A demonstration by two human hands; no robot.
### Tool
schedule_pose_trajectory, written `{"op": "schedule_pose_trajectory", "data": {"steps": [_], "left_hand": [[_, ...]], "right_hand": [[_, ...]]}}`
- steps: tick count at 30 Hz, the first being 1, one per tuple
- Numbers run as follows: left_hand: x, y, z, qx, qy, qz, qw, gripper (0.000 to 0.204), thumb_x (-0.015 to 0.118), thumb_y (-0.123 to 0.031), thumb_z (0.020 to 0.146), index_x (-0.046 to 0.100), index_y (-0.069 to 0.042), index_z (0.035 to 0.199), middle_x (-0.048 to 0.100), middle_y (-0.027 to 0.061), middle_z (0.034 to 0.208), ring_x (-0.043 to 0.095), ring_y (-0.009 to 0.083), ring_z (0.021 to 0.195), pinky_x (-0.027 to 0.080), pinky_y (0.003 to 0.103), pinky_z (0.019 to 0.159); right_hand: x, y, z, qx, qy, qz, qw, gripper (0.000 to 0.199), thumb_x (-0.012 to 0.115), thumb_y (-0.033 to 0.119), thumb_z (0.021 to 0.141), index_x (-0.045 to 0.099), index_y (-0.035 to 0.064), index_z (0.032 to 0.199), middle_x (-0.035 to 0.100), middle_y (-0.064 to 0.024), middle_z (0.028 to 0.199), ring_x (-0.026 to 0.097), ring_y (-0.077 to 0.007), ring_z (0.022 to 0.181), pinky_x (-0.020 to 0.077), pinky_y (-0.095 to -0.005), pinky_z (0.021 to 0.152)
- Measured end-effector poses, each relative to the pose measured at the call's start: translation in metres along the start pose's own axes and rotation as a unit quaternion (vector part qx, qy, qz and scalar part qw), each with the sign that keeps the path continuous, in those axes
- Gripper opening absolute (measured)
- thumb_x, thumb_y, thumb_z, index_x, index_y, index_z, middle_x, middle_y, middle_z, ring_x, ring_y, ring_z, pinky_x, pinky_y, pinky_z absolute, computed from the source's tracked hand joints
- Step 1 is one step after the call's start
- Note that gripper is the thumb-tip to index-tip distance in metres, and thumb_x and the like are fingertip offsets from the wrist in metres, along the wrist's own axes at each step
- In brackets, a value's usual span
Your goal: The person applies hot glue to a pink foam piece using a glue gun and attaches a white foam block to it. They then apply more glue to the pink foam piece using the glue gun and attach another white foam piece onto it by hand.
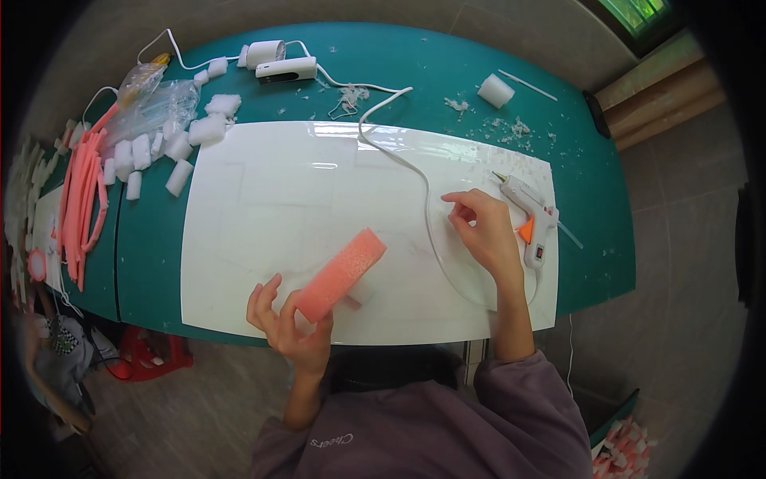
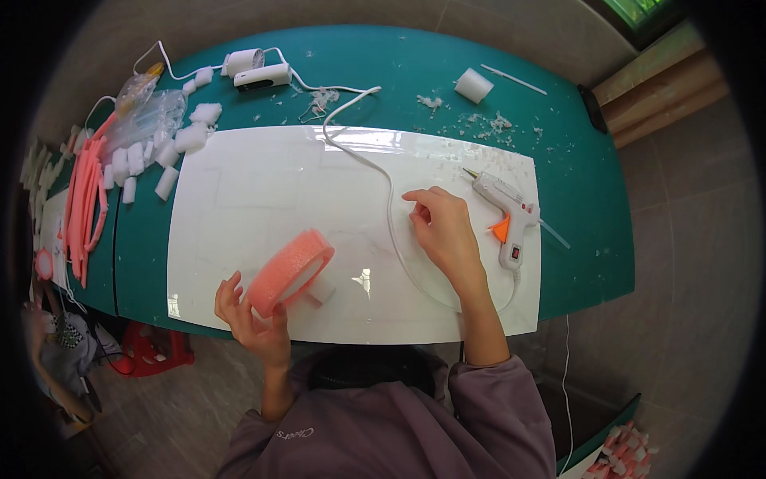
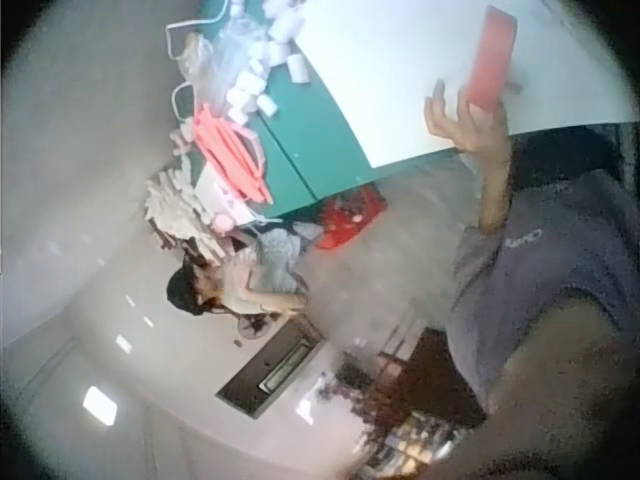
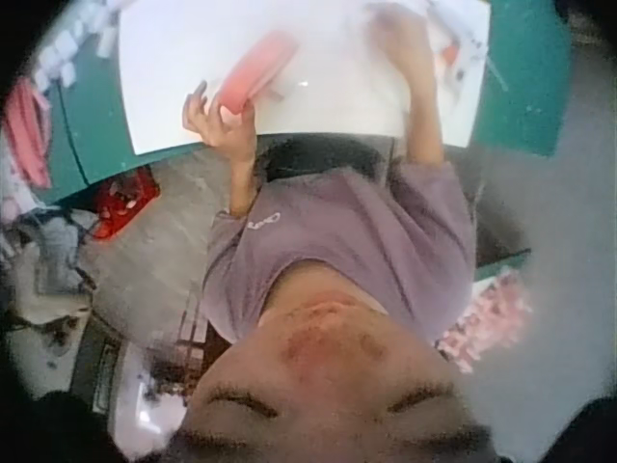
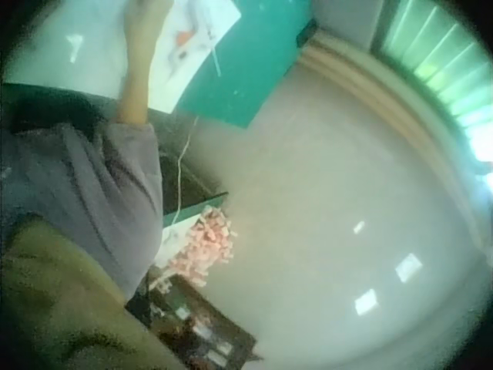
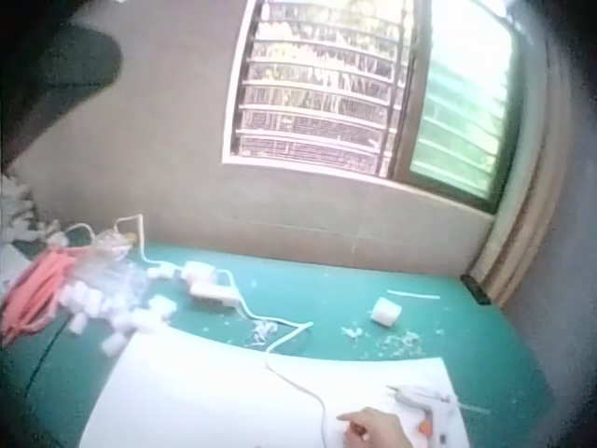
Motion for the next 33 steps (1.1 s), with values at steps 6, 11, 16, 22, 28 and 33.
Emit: {"op": "schedule_pose_trajectory", "data": {"steps": [6,11,16,22,28,33], "left_hand": [[-0.001,0.0,0.0,-0.001,-0.001,-0.005,1.0,0.037,0.065,-0.03,0.075,0.056,0.0,0.095,0.047,0.0164,0.118,0.037,0.035,0.113,0.038,0.043,0.082],[0.0,0.0,0.001,0.004,-0.002,-0.009,1.0,0.037,0.066,-0.029,0.075,0.055,0.0,0.095,0.047,0.0164,0.118,0.037,0.035,0.113,0.038,0.043,0.082],[0.0,-0.002,0.003,-0.033,-0.024,-0.037,0.998,0.027,0.072,-0.018,0.064,0.059,-0.002,0.081,0.05,0.0154,0.113,0.037,0.0363,0.11,0.037,0.044,0.083],[0.0,-0.001,0.0,-0.003,-0.004,-0.007,1.0,0.038,0.065,-0.03,0.075,0.055,0.0,0.096,0.048,0.0159,0.119,0.037,0.035,0.113,0.038,0.043,0.082],[-0.001,-0.001,0.0,0.0,-0.006,-0.009,1.0,0.037,0.065,-0.028,0.075,0.056,0.0,0.096,0.048,0.0157,0.119,0.037,0.0345,0.113,0.038,0.042,0.082],[0.0,-0.001,0.001,-0.001,-0.005,-0.008,1.0,0.036,0.065,-0.028,0.075,0.056,0.0,0.096,0.048,0.0154,0.119,0.037,0.0343,0.113,0.038,0.042,0.082]], "right_hand": [[0.011,-0.01,-0.001,0.001,0.038,-0.058,0.998,0.024,0.061,-0.002,0.068,0.065,0.0004,0.092,0.059,-0.0122,0.07,0.056,-0.0198,0.06,0.0447,-0.027,0.059],[0.013,-0.007,0.001,0.001,0.018,-0.065,0.998,0.013,0.062,-0.002,0.068,0.064,-0.0014,0.081,0.059,-0.0137,0.068,0.056,-0.0223,0.059,0.0438,-0.0282,0.057],[0.016,0.0,0.003,-0.027,0.004,-0.06,0.998,0.004,0.056,-0.005,0.07,0.054,-0.0033,0.072,0.055,-0.0165,0.071,0.055,-0.0313,0.067,0.0438,-0.0371,0.061],[0.023,-0.003,0.003,-0.055,0.034,-0.123,0.99,0.016,0.052,-0.008,0.071,0.051,0.001,0.084,0.056,-0.0153,0.078,0.055,-0.0319,0.073,0.044,-0.0371,0.063],[0.03,-0.001,0.003,-0.049,0.039,-0.181,0.982,0.015,0.051,-0.008,0.071,0.049,0.0008,0.083,0.055,-0.0158,0.077,0.054,-0.0321,0.079,0.0432,-0.0381,0.068],[0.032,0.003,0.002,-0.078,0.007,-0.215,0.973,0.011,0.047,-0.005,0.072,0.047,-0.001,0.082,0.05,-0.0156,0.073,0.051,-0.0319,0.073,0.042,-0.0402,0.066]]}}
Point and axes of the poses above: each hand's wrist, its own z-axis towards the middle knuckle, its own x-axis out of the palm, y = z × x, the point moved 4 cm from there along z, towards the middle knuckle
